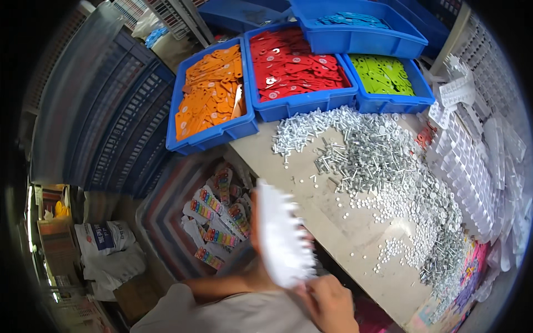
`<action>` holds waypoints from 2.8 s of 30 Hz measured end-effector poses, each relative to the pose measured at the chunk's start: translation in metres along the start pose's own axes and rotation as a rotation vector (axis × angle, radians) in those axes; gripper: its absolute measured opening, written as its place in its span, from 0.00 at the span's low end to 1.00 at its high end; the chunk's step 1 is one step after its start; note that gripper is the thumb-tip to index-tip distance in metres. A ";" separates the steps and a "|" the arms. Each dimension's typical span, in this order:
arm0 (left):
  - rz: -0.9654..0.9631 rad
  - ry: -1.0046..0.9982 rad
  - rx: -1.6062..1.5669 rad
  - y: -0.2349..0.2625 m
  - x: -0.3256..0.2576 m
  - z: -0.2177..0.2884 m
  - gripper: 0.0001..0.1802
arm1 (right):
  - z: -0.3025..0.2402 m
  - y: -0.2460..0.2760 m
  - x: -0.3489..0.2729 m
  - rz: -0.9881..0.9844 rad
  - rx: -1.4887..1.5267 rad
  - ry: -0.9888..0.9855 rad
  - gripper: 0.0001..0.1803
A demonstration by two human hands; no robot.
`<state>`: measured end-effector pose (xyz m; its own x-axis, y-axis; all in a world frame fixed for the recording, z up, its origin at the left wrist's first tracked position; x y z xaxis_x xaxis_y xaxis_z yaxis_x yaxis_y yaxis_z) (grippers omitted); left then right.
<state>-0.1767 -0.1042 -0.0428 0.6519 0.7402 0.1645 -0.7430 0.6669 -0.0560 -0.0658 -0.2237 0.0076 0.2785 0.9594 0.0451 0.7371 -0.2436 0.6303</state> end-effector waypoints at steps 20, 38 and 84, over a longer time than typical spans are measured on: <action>-0.932 0.000 1.438 0.259 -0.040 -0.399 0.28 | 0.065 -0.026 0.003 0.218 0.023 -0.289 0.10; -0.690 0.406 0.110 0.039 0.061 -0.024 0.08 | 0.086 0.068 0.046 0.568 -0.275 -0.001 0.06; -0.197 0.257 0.121 -0.103 0.084 -0.068 0.14 | 0.129 0.302 0.085 1.040 0.497 -0.124 0.11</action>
<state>-0.0351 -0.1052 -0.0901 0.7901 0.6058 -0.0934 -0.6015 0.7956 0.0718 0.2596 -0.2339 0.1022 0.9305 0.2490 0.2688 0.2696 -0.9621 -0.0421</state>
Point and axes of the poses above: each hand's wrist, its own x-axis towards the middle knuckle, its own y-axis out of the back of the hand, z = x × y, the point moved 5 cm from there along x, towards the middle knuckle, and after that the axes turned 7 degrees about z, right-handed, at the moved point
